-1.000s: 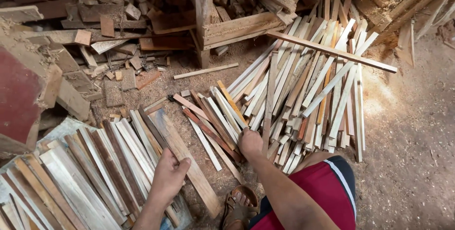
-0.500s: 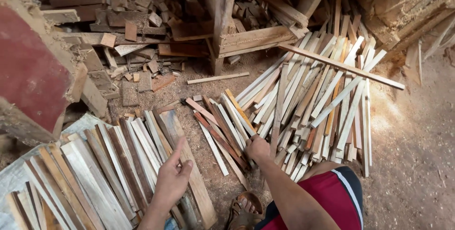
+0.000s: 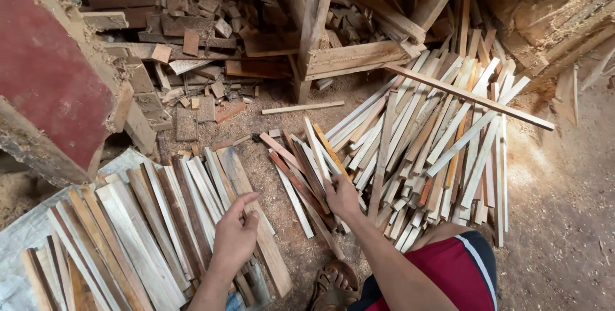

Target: Sorting and marking thin wood strips on a workshop floor

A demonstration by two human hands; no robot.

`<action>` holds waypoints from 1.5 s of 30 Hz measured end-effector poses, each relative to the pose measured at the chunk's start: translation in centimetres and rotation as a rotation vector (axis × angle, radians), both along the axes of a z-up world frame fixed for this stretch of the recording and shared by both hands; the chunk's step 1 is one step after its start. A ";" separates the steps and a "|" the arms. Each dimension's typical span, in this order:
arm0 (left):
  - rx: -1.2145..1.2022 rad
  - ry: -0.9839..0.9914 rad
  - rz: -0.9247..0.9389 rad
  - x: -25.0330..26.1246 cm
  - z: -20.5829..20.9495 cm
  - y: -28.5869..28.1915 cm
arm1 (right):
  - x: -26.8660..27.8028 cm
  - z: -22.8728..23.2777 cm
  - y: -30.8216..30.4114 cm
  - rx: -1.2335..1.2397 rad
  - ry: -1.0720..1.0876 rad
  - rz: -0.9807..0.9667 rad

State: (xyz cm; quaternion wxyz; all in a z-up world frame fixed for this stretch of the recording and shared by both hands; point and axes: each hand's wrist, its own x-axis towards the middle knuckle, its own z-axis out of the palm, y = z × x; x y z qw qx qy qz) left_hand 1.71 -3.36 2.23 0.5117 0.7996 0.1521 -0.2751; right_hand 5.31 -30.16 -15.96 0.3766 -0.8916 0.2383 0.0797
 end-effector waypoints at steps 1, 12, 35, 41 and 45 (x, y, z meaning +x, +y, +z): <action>-0.001 0.003 0.004 0.1 0.0 -0.2 | -0.6 2.9 1.5 -0.001 0.003 0.004; -0.635 -0.227 0.261 -0.5 -5.7 0.8 | -7.2 12.2 9.0 0.240 -0.188 0.221; -1.052 -0.021 0.304 -2.0 -2.8 3.8 | -8.7 16.8 8.7 0.017 -0.571 0.360; -1.029 -0.065 0.052 -3.0 -2.3 3.6 | -9.6 11.1 9.5 -0.050 -0.900 0.749; -1.016 -0.091 0.050 -3.1 -3.8 4.2 | -9.9 9.8 8.6 -0.107 -0.880 0.804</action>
